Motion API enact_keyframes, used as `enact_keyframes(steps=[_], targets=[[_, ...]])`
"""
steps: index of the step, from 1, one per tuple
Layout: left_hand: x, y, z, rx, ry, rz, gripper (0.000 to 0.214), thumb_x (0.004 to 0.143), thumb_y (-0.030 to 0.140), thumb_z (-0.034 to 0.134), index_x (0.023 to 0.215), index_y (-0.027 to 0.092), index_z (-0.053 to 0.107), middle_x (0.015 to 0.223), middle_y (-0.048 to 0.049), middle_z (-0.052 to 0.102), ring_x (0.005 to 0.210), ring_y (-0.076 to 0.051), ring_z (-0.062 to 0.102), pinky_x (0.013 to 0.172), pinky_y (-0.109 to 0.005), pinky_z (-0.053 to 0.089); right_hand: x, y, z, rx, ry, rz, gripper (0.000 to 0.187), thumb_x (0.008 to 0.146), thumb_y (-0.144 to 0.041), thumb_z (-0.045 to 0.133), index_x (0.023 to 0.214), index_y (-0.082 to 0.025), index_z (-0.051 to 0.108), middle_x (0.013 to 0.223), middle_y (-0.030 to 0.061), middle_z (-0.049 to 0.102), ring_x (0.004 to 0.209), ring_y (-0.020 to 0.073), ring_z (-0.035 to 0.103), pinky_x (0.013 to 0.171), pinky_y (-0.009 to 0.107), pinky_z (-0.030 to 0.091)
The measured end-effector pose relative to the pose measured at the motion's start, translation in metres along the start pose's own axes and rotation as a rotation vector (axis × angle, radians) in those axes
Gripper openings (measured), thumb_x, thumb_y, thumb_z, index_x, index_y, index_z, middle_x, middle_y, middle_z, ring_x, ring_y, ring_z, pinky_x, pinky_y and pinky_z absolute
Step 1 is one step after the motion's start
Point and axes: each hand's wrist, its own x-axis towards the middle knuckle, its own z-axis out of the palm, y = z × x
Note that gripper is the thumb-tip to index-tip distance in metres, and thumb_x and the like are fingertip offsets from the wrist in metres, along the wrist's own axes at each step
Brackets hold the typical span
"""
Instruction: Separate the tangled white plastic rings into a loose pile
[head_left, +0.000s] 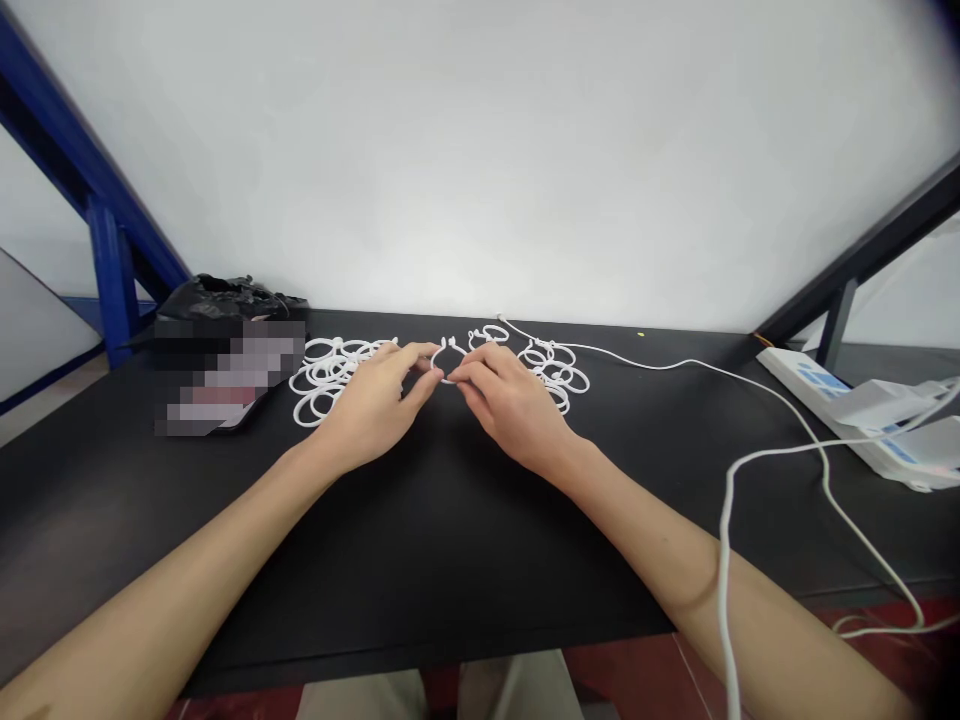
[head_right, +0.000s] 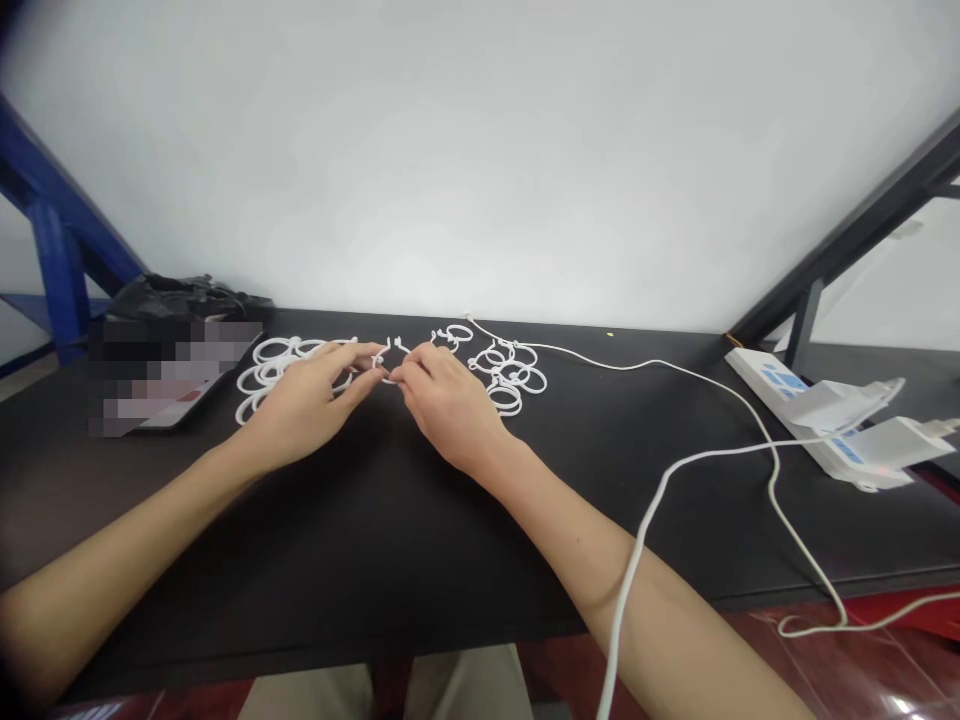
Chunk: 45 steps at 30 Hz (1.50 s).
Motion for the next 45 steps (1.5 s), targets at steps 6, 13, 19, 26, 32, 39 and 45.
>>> enact_keyframes(steps=[6,13,19,26,32,39,45], targets=[[-0.001,0.004,-0.003,-0.127,0.026,-0.021,0.02,0.092,0.036,0.053,0.104,0.025,0.064,0.097,-0.0004,0.072,0.091,-0.02,0.062,0.084,-0.033,0.047,-0.001,-0.006,0.0,0.247,0.004,0.149,0.011,0.096,-0.02,0.048,0.096,-0.019,0.059,0.1,0.0071,0.064,0.092,0.0176,0.061,0.083,0.033,0.05],[-0.006,0.007,0.002,-0.11,-0.117,0.151,0.009,0.09,0.031,0.059,0.088,0.024,0.064,0.083,0.0014,0.065,0.078,-0.017,0.058,0.072,-0.029,0.044,-0.001,-0.006,0.0,0.653,0.076,0.603,0.029,0.092,-0.043,0.054,0.111,-0.021,0.05,0.083,-0.0019,0.065,0.062,0.0116,0.062,0.064,0.028,0.05],[-0.009,0.009,0.008,-0.032,-0.188,0.203,0.008,0.09,0.027,0.057,0.084,0.022,0.059,0.075,0.0013,0.059,0.075,-0.017,0.053,0.066,-0.028,0.041,0.0,-0.005,-0.003,0.498,0.016,0.459,0.016,0.092,-0.033,0.056,0.086,-0.021,0.064,0.077,-0.001,0.067,0.067,0.0112,0.059,0.065,0.025,0.046],[-0.008,0.009,0.008,-0.041,-0.144,0.268,0.013,0.094,0.028,0.053,0.087,0.022,0.062,0.073,0.0016,0.061,0.077,-0.018,0.051,0.068,-0.029,0.04,0.001,-0.004,-0.005,0.456,0.058,0.417,0.011,0.09,-0.024,0.06,0.081,-0.021,0.066,0.075,-0.0023,0.069,0.064,0.0103,0.059,0.065,0.023,0.045],[-0.008,0.008,0.01,-0.041,-0.126,0.31,0.013,0.094,0.029,0.054,0.087,0.022,0.063,0.076,0.0018,0.064,0.075,-0.018,0.049,0.07,-0.029,0.04,0.003,-0.003,-0.006,0.446,0.048,0.449,0.015,0.088,-0.019,0.06,0.073,-0.02,0.063,0.068,-0.0046,0.067,0.058,0.0081,0.057,0.06,0.022,0.042],[-0.004,0.003,0.005,0.043,-0.033,0.287,0.012,0.093,0.029,0.056,0.088,0.022,0.065,0.077,0.0005,0.067,0.076,-0.019,0.051,0.071,-0.031,0.041,0.002,-0.002,-0.006,0.462,0.059,0.494,0.012,0.09,-0.032,0.061,0.086,-0.021,0.066,0.07,-0.0036,0.067,0.059,0.0102,0.059,0.061,0.024,0.045],[0.002,-0.016,-0.013,0.39,0.059,0.238,0.025,0.096,0.034,0.047,0.09,0.024,0.069,0.092,-0.0042,0.073,0.085,-0.026,0.051,0.073,-0.039,0.038,-0.004,0.021,-0.008,0.022,0.003,0.483,0.026,0.093,-0.037,0.054,0.112,-0.02,0.062,0.1,0.0074,0.068,0.088,0.0217,0.062,0.079,0.037,0.049]])
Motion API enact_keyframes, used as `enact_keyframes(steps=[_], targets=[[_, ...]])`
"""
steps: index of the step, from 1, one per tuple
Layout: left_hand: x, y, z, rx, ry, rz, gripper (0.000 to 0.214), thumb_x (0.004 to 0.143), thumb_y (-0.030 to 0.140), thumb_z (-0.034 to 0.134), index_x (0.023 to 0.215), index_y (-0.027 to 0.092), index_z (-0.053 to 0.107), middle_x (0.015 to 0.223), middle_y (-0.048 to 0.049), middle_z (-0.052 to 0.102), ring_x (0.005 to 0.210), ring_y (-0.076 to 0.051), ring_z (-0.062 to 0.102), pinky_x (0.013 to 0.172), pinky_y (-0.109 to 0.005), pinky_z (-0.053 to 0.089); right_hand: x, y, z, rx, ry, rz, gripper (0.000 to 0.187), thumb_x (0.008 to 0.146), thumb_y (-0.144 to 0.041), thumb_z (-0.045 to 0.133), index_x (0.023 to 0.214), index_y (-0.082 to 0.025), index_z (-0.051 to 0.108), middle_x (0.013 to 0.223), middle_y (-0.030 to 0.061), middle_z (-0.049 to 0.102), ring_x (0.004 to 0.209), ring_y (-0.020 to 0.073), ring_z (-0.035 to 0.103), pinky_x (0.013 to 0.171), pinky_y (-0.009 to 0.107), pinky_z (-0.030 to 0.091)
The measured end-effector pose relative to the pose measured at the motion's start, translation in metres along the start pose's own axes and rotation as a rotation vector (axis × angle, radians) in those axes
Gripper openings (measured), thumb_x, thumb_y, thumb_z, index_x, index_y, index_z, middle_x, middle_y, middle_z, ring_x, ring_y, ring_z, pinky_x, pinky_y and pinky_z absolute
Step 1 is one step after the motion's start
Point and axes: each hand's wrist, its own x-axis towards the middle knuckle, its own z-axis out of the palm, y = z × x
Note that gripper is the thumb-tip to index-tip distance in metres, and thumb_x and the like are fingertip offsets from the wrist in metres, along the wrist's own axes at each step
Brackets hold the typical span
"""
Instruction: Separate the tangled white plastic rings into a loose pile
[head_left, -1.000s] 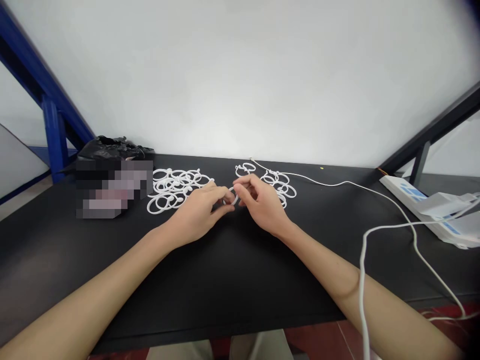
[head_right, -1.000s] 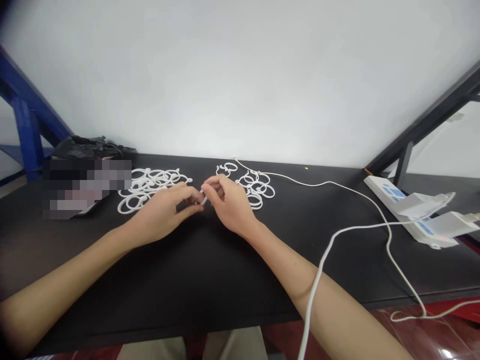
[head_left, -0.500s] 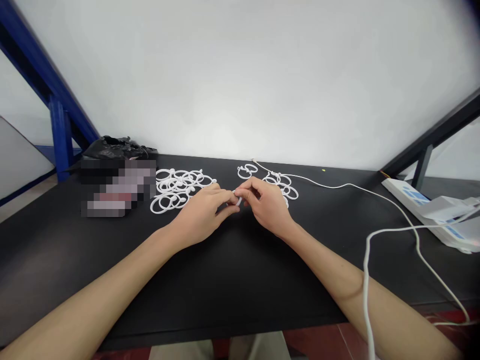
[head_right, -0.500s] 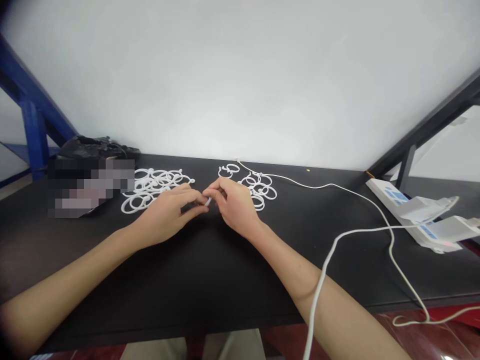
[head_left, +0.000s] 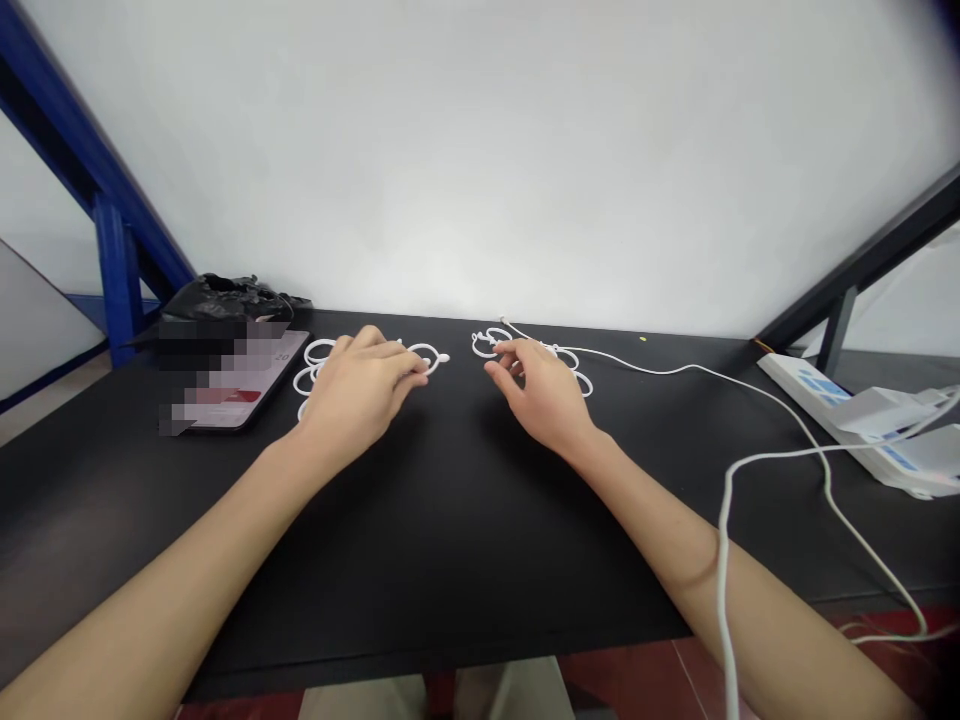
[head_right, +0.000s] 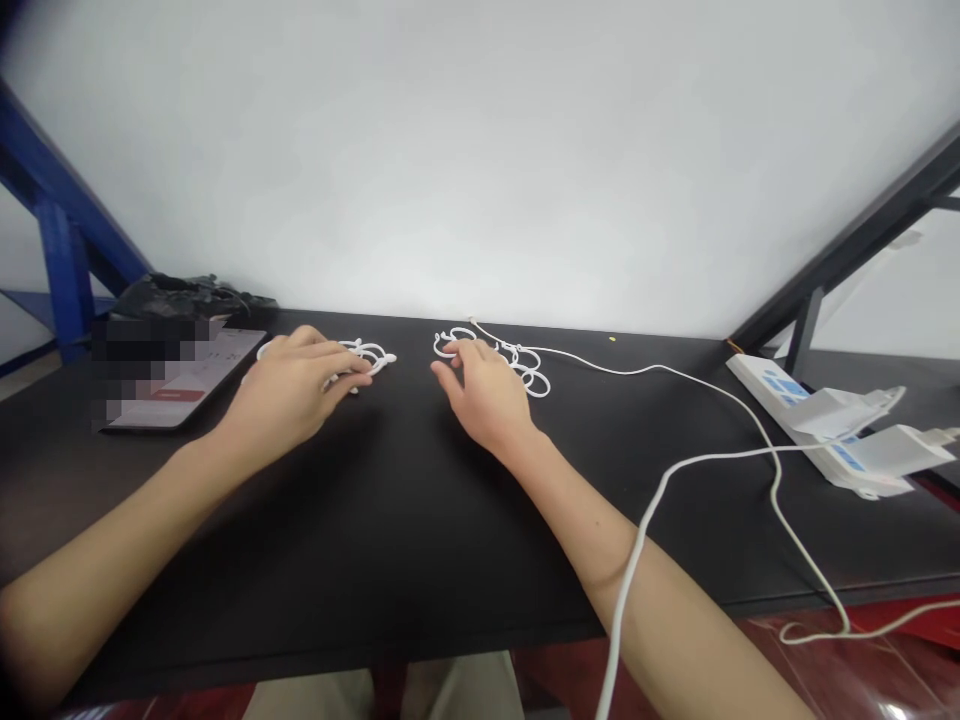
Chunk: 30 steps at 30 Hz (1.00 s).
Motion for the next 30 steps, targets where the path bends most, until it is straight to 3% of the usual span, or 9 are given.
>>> enact_keyframes(steps=[5,12,19,25,30], targets=[[-0.004,-0.011,0.0,0.067,-0.063,-0.033,0.028,0.091,0.025,0.046,0.08,0.025,0.071,0.092,-0.0071,0.072,0.084,-0.029,0.049,0.071,-0.042,0.035,0.006,0.016,0.002,-0.319,-0.048,-0.062,0.03,0.094,-0.03,0.052,0.117,-0.014,0.062,0.115,0.0164,0.063,0.11,0.0326,0.055,0.093,0.049,0.046],[-0.005,-0.012,0.002,0.128,-0.148,-0.02,0.025,0.079,0.011,0.047,0.078,0.022,0.069,0.088,-0.0101,0.069,0.086,-0.033,0.05,0.072,-0.045,0.036,0.011,0.011,0.018,-0.387,-0.279,-0.146,0.043,0.1,-0.026,0.04,0.136,-0.005,0.051,0.148,0.0189,0.046,0.142,0.0334,0.032,0.114,0.05,0.032],[-0.004,-0.006,0.001,0.216,-0.132,-0.057,0.029,0.083,0.014,0.042,0.08,0.022,0.07,0.095,-0.0086,0.073,0.091,-0.031,0.054,0.077,-0.046,0.038,0.009,0.005,0.015,-0.408,-0.264,-0.174,0.034,0.098,-0.021,0.046,0.128,-0.011,0.057,0.124,0.0157,0.061,0.114,0.0295,0.052,0.099,0.044,0.043],[-0.003,-0.004,-0.001,0.196,-0.127,-0.072,0.03,0.083,0.016,0.042,0.086,0.022,0.071,0.098,-0.0083,0.073,0.092,-0.032,0.054,0.078,-0.045,0.039,0.007,0.001,0.014,-0.433,-0.294,-0.173,0.027,0.098,-0.018,0.041,0.11,-0.013,0.065,0.113,0.0144,0.062,0.1,0.0265,0.056,0.089,0.042,0.044],[-0.002,-0.001,-0.001,0.128,-0.074,-0.056,0.032,0.084,0.015,0.041,0.094,0.021,0.071,0.099,-0.0082,0.073,0.095,-0.031,0.054,0.081,-0.046,0.039,0.005,-0.001,0.01,-0.333,-0.241,-0.163,0.021,0.097,-0.017,0.043,0.098,-0.015,0.064,0.102,0.0128,0.063,0.093,0.0243,0.058,0.086,0.04,0.043]])
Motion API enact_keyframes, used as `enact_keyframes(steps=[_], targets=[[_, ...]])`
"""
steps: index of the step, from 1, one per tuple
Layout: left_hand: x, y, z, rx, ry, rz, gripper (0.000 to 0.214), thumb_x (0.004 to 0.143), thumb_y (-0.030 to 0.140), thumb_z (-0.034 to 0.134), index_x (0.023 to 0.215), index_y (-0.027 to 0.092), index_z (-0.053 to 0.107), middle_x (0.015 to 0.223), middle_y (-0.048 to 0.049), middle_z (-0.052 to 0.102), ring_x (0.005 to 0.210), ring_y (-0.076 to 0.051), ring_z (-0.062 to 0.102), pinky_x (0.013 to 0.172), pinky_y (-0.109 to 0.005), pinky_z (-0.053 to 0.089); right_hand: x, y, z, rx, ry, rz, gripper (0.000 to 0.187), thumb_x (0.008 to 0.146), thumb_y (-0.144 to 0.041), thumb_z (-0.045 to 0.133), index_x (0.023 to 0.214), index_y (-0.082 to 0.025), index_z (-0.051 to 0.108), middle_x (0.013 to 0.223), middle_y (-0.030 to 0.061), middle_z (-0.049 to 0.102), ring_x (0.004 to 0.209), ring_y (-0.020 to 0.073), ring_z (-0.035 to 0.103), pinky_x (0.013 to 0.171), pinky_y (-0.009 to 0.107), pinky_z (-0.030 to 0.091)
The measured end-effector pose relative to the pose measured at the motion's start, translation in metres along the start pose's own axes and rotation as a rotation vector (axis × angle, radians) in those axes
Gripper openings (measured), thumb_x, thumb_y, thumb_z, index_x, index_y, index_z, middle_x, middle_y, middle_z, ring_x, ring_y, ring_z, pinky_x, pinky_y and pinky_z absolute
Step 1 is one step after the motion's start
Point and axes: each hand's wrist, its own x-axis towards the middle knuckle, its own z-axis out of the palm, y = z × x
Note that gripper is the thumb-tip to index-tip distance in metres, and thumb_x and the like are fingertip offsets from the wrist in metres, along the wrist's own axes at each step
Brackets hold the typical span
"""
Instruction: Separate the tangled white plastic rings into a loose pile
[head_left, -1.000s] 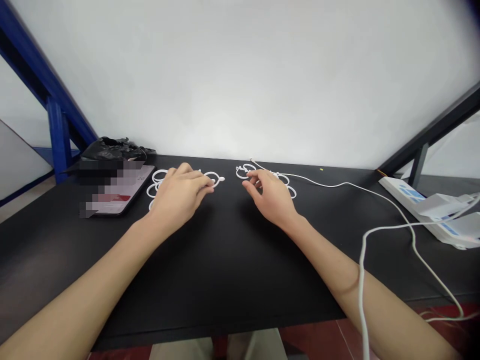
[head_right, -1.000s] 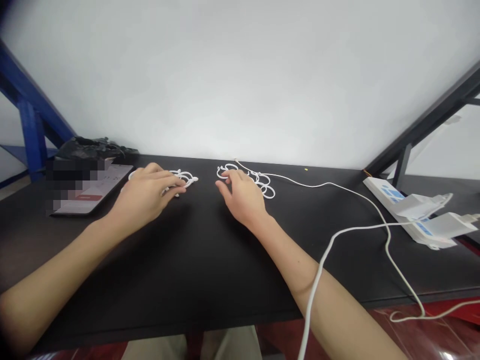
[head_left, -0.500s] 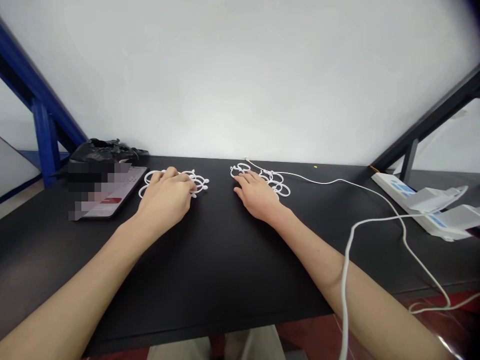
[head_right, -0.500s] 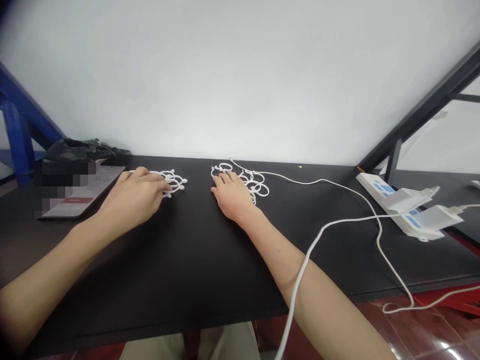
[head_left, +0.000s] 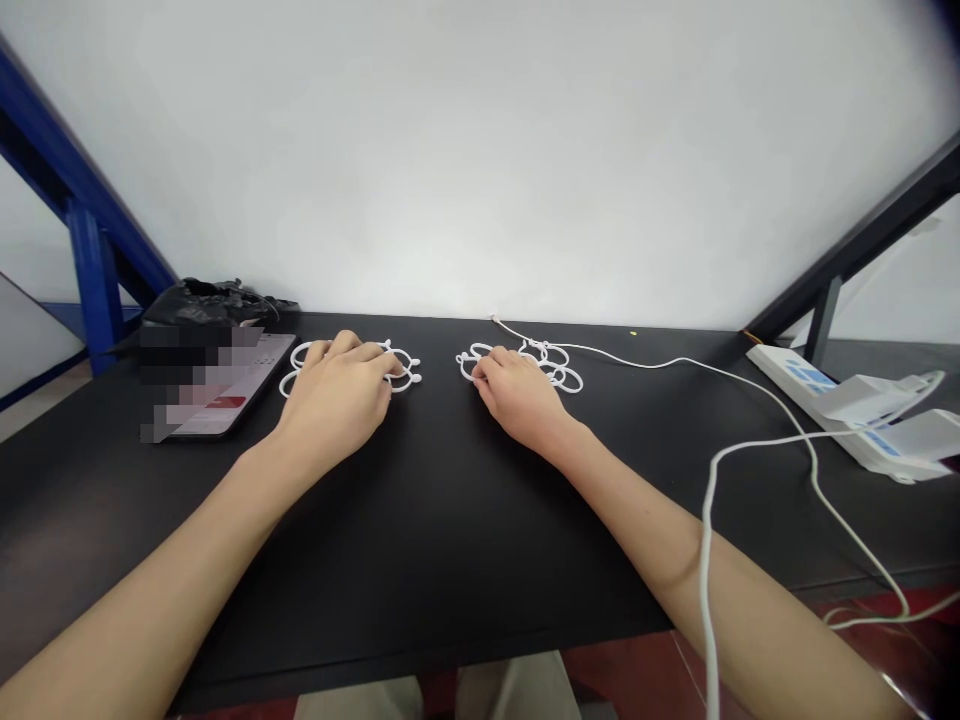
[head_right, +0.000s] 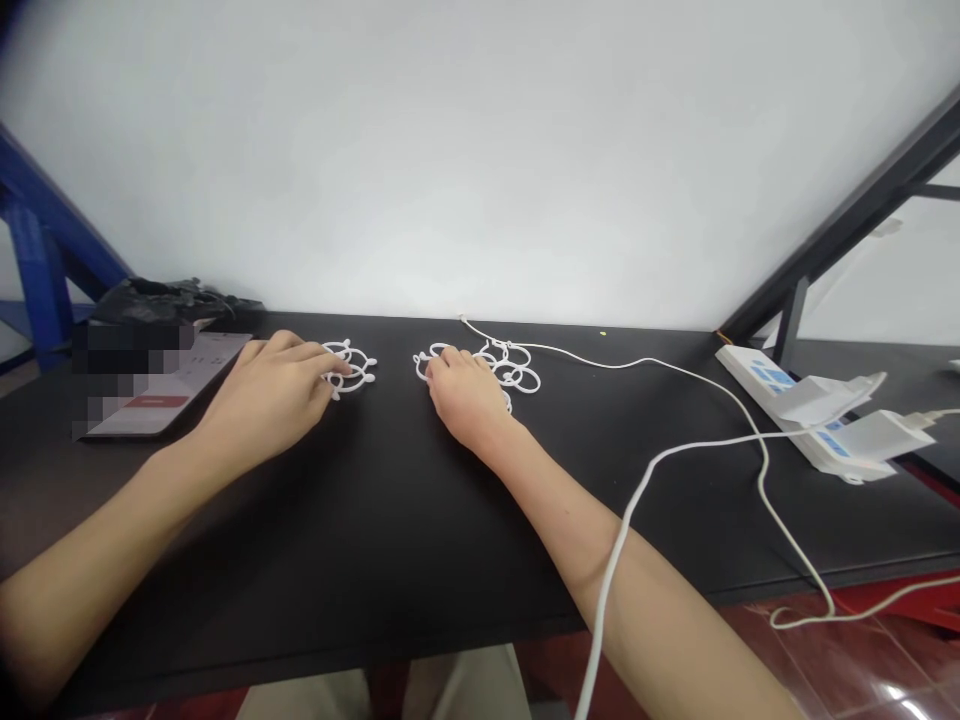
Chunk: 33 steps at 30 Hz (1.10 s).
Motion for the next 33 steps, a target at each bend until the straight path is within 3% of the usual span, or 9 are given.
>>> enact_keyframes(steps=[5,9,18,20,23,26,30,33], targets=[[0.001,0.009,0.0,-0.12,0.046,0.037,0.031,0.092,0.022,0.041,0.102,0.02,0.069,0.104,-0.0078,0.072,0.097,-0.028,0.054,0.085,-0.045,0.042,-0.007,-0.008,-0.002,0.279,0.164,0.052,0.01,0.093,-0.02,0.05,0.092,-0.019,0.06,0.097,0.0059,0.062,0.089,0.0191,0.059,0.078,0.032,0.046],[0.002,0.019,0.001,-0.288,0.043,0.044,0.03,0.097,0.034,0.042,0.103,0.021,0.068,0.101,-0.0063,0.072,0.095,-0.026,0.054,0.088,-0.043,0.043,-0.01,-0.016,-0.003,0.45,0.254,-0.021,0.008,0.091,-0.018,0.051,0.091,-0.02,0.059,0.095,0.0038,0.062,0.087,0.0164,0.06,0.082,0.03,0.047],[0.002,0.03,-0.001,-0.482,0.056,-0.033,0.024,0.095,0.034,0.046,0.086,0.022,0.065,0.091,-0.003,0.071,0.091,-0.022,0.055,0.091,-0.04,0.044,-0.013,-0.026,-0.003,0.561,0.204,-0.21,0.011,0.091,-0.016,0.051,0.096,-0.02,0.061,0.102,0.0064,0.062,0.093,0.0166,0.061,0.086,0.031,0.049],[0.002,0.031,-0.002,-0.483,0.06,-0.042,0.022,0.095,0.032,0.046,0.086,0.022,0.064,0.09,-0.0023,0.071,0.09,-0.021,0.056,0.092,-0.04,0.044,-0.012,-0.026,-0.003,0.582,0.217,-0.182,0.012,0.091,-0.015,0.049,0.095,-0.02,0.059,0.1,0.0056,0.061,0.088,0.0157,0.061,0.083,0.031,0.05],[0.001,0.031,-0.002,-0.466,0.057,-0.033,0.021,0.095,0.03,0.046,0.087,0.022,0.063,0.09,-0.0024,0.069,0.087,-0.02,0.057,0.09,-0.039,0.043,-0.012,-0.026,-0.005,0.657,0.301,-0.006,0.007,0.092,-0.022,0.049,0.096,-0.02,0.055,0.094,0.0041,0.06,0.077,0.0143,0.061,0.075,0.031,0.05],[0.0,0.03,0.0,-0.454,0.039,0.053,0.019,0.096,0.029,0.046,0.086,0.02,0.06,0.09,-0.0034,0.066,0.085,-0.02,0.055,0.084,-0.036,0.044,-0.013,-0.025,-0.009,0.73,0.315,0.114,0.024,0.092,-0.036,0.054,0.108,-0.019,0.053,0.09,0.003,0.061,0.073,0.0141,0.06,0.071,0.031,0.05],[-0.001,0.031,0.003,-0.462,-0.022,0.192,0.02,0.098,0.025,0.042,0.086,0.019,0.058,0.09,-0.0048,0.063,0.084,-0.02,0.053,0.078,-0.034,0.044,-0.015,-0.026,-0.011,0.724,0.244,0.03,0.021,0.093,-0.036,0.053,0.108,-0.021,0.058,0.089,0.0023,0.064,0.075,0.0139,0.06,0.072,0.029,0.05],[-0.001,0.032,0.003,-0.459,-0.044,0.207,0.022,0.098,0.023,0.041,0.087,0.018,0.059,0.084,-0.0047,0.061,0.08,-0.02,0.051,0.073,-0.033,0.044,-0.015,-0.026,-0.008,0.72,0.265,-0.015,0.016,0.094,-0.033,0.054,0.104,-0.021,0.06,0.091,0.0025,0.067,0.077,0.0138,0.061,0.071,0.028,0.05]])
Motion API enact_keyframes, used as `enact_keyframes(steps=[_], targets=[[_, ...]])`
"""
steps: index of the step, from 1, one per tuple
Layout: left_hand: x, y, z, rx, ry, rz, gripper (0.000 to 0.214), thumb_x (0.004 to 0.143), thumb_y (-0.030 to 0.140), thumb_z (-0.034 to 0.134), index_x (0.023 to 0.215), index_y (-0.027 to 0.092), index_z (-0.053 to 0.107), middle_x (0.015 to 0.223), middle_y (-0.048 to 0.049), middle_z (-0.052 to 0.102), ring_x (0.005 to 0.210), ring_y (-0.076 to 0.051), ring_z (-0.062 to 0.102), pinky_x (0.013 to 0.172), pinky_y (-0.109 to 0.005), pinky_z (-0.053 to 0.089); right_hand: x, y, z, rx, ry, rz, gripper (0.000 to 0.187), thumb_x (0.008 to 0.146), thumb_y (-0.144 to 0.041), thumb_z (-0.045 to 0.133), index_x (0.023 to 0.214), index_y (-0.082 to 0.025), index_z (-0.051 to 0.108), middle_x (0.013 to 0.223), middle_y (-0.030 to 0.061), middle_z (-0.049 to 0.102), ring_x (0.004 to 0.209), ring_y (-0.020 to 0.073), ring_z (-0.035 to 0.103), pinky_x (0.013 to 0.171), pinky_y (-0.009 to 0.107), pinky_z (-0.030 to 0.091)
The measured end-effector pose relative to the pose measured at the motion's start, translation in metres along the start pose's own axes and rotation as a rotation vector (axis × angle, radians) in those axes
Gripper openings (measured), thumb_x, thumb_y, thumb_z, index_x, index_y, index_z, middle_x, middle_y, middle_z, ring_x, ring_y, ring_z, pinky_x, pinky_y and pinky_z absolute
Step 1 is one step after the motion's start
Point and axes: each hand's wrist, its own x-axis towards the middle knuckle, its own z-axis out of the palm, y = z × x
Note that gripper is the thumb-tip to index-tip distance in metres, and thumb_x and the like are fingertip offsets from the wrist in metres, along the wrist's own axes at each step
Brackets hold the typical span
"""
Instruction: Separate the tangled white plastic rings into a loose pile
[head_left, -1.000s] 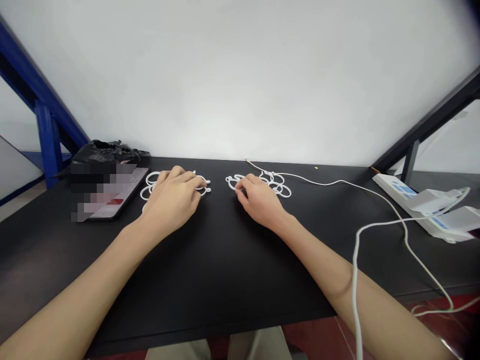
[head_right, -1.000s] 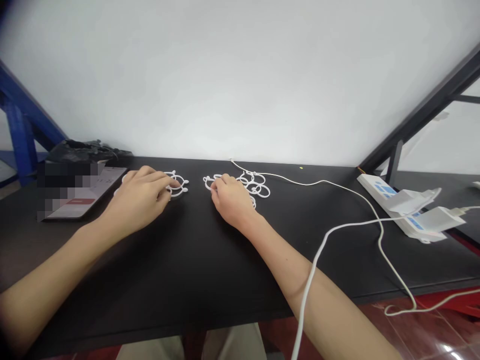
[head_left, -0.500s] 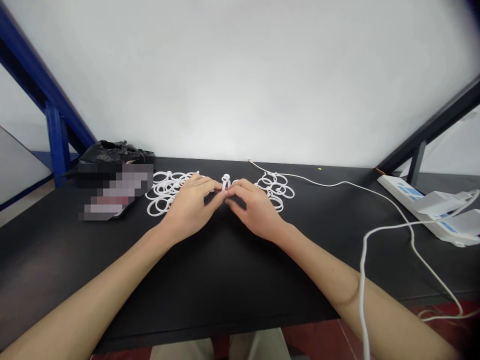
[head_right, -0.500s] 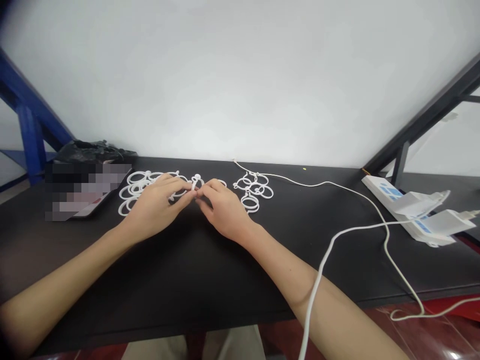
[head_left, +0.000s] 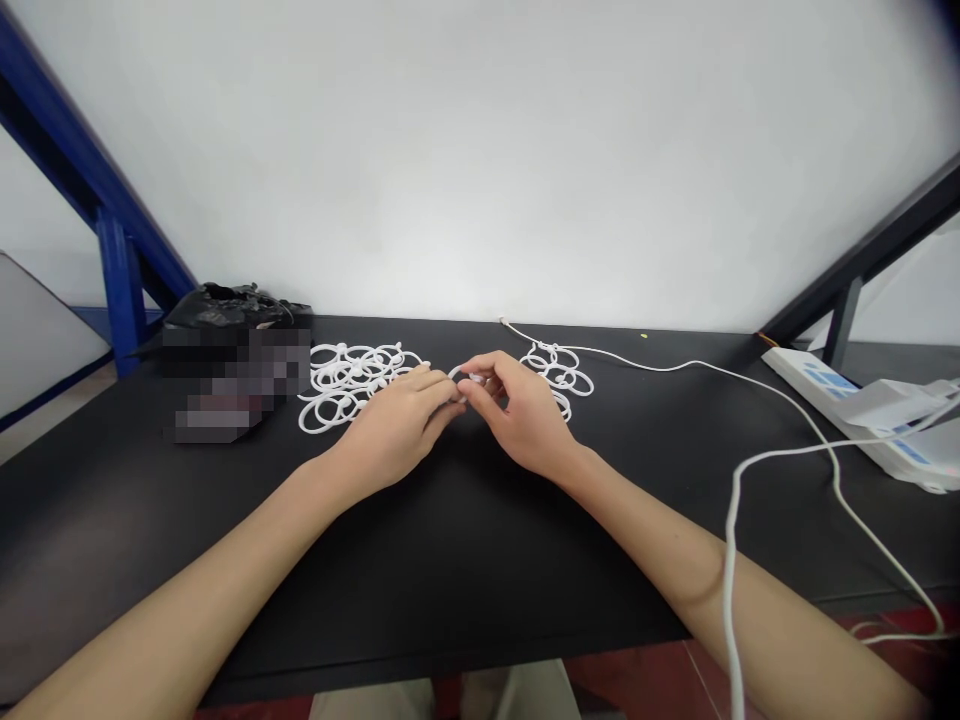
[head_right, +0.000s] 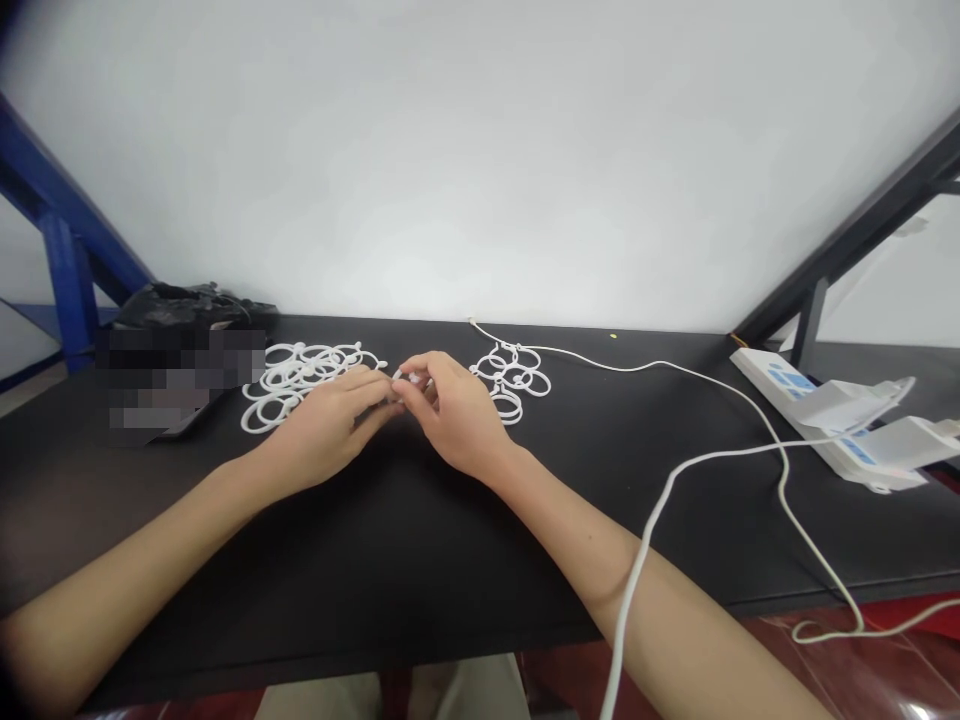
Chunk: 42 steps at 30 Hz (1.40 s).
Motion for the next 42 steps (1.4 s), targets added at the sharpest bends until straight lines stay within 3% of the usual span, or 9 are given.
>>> enact_keyframes(steps=[12,14,17,21,24,28,31,37,42], targets=[[0.0,-0.003,0.001,0.104,0.074,0.059,0.021,0.098,0.032,0.047,0.091,0.02,0.063,0.086,-0.0039,0.065,0.081,-0.021,0.051,0.079,-0.036,0.045,0.004,0.003,-0.002,-0.018,0.03,-0.074,0.01,0.093,-0.021,0.057,0.084,-0.02,0.061,0.082,-0.0007,0.069,0.07,0.0117,0.061,0.067,0.024,0.045],[0.001,-0.007,-0.006,0.188,0.199,-0.051,0.026,0.097,0.04,0.047,0.098,0.02,0.064,0.101,-0.0071,0.067,0.093,-0.025,0.053,0.087,-0.042,0.045,0.005,0.003,-0.003,-0.03,0.036,-0.064,0.009,0.092,-0.023,0.058,0.084,-0.021,0.062,0.079,-0.0011,0.069,0.069,0.0117,0.061,0.067,0.024,0.045],[0.0,-0.02,-0.02,0.371,0.357,-0.386,0.044,0.096,0.05,0.039,0.115,0.019,0.062,0.129,-0.0162,0.058,0.118,-0.039,0.047,0.092,-0.057,0.042,0.005,0.002,-0.005,-0.036,0.04,-0.03,0.01,0.091,-0.025,0.059,0.083,-0.021,0.062,0.075,-0.002,0.068,0.064,0.0108,0.058,0.064,0.024,0.043],[-0.01,-0.051,-0.031,0.389,0.314,-0.745,0.064,0.091,0.063,0.033,0.13,0.016,0.055,0.143,-0.0262,0.042,0.128,-0.052,0.037,0.087,-0.072,0.039,0.004,0.0,-0.006,-0.044,0.031,-0.015,0.013,0.092,-0.024,0.059,0.08,-0.021,0.063,0.073,-0.0029,0.067,0.061,0.0098,0.056,0.063,0.023,0.042],[-0.017,-0.07,-0.03,0.355,0.272,-0.817,0.067,0.088,0.069,0.033,0.12,0.017,0.061,0.135,-0.0291,0.048,0.126,-0.055,0.039,0.08,-0.074,0.041,0.004,-0.001,-0.006,-0.053,0.022,-0.006,0.013,0.091,-0.024,0.06,0.079,-0.021,0.063,0.073,-0.0028,0.068,0.061,0.01,0.056,0.064,0.023,0.042],[-0.017,-0.073,-0.032,0.408,0.416,-0.668,0.058,0.089,0.064,0.038,0.109,0.017,0.065,0.123,-0.0287,0.055,0.117,-0.055,0.045,0.079,-0.075,0.038,0.004,-0.002,-0.007,-0.071,0.034,-0.005,0.015,0.091,-0.024,0.059,0.077,-0.021,0.063,0.075,-0.0023,0.068,0.062,0.0105,0.057,0.065,0.024,0.043],[-0.009,-0.056,-0.033,0.416,0.478,-0.451,0.046,0.095,0.052,0.038,0.108,0.016,0.064,0.116,-0.0228,0.06,0.113,-0.044,0.049,0.087,-0.064,0.042,0.005,-0.002,-0.007,-0.074,0.044,0.011,0.014,0.091,-0.024,0.059,0.078,-0.021,0.063,0.073,-0.0024,0.069,0.062,0.0108,0.058,0.066,0.024,0.044],[0.002,0.0,-0.002,0.186,0.277,0.067,0.024,0.098,0.035,0.046,0.095,0.019,0.064,0.095,-0.0058,0.067,0.089,-0.022,0.055,0.084,-0.039,0.047,0.006,0.003,-0.006,-0.027,0.15,0.075,0.01,0.091,-0.024,0.058,0.086,-0.021,0.066,0.075,-0.0017,0.07,0.059,0.011,0.061,0.064,0.025,0.047],[0.001,0.012,0.016,0.151,0.241,0.049,0.016,0.096,0.032,0.053,0.095,0.018,0.061,0.09,-0.0042,0.066,0.083,-0.021,0.052,0.077,-0.036,0.046,0.005,0.002,-0.006,-0.011,0.145,0.069,0.01,0.09,-0.024,0.057,0.089,-0.021,0.067,0.078,-0.0014,0.071,0.06,0.0109,0.062,0.063,0.024,0.048]])
